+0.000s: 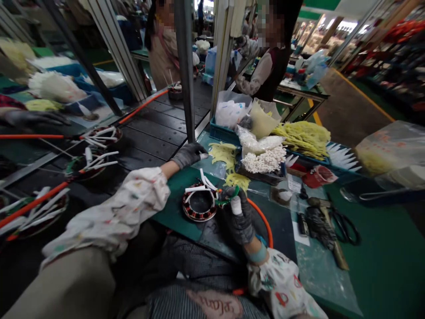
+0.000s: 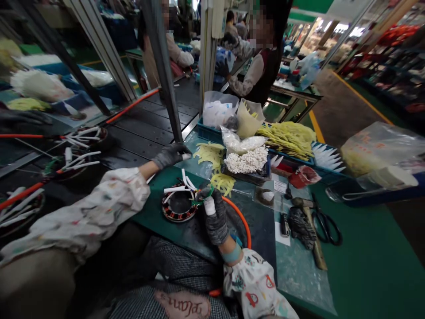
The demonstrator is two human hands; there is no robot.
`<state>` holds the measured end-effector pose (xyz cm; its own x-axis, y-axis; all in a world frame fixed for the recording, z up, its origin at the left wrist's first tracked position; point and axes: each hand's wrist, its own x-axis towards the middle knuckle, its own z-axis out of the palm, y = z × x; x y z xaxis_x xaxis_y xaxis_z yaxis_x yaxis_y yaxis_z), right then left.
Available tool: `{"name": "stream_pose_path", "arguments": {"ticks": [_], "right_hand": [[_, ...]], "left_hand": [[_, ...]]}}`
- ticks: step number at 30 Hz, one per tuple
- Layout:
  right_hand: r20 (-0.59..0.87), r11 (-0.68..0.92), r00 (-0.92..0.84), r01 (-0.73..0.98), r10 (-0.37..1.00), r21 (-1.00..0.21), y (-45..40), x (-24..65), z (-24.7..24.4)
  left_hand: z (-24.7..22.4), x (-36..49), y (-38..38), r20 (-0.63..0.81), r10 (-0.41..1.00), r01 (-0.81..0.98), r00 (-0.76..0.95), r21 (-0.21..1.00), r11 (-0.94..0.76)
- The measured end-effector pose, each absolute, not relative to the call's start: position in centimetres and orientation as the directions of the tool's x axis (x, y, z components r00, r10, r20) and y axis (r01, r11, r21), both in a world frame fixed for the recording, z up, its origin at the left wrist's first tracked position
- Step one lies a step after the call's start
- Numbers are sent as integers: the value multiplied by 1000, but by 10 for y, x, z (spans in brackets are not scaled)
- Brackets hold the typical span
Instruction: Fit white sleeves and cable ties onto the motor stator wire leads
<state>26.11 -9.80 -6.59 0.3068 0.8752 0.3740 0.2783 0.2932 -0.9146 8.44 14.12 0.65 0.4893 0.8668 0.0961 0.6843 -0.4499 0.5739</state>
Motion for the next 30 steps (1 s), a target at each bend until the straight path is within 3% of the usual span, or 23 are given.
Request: {"name": "stream_pose_path", "arguments": {"ticks": [6,11,20,24,30], "right_hand": [[359,278,355,258,863,-925,-106,265,-62],[379,308,267,273,886,-912,-110,264,-60],[509,455,89,338,856,-824,-111,263,-58],[473,403,86,408,877,-819,-112,263,-57],[455,373,123,406,882,-834,-113,265,-58]], "left_hand": [[-24,147,183,-81,877,804,474,445,-394],[-39,142,184,-144,868,816,475,442,-373],[-31,106,185,-74,807,590,585,722,-361],[-22,95,174,-2,779,403,627,857,-322],[-5,78,147,198,799,228,568,895,-384]]}}
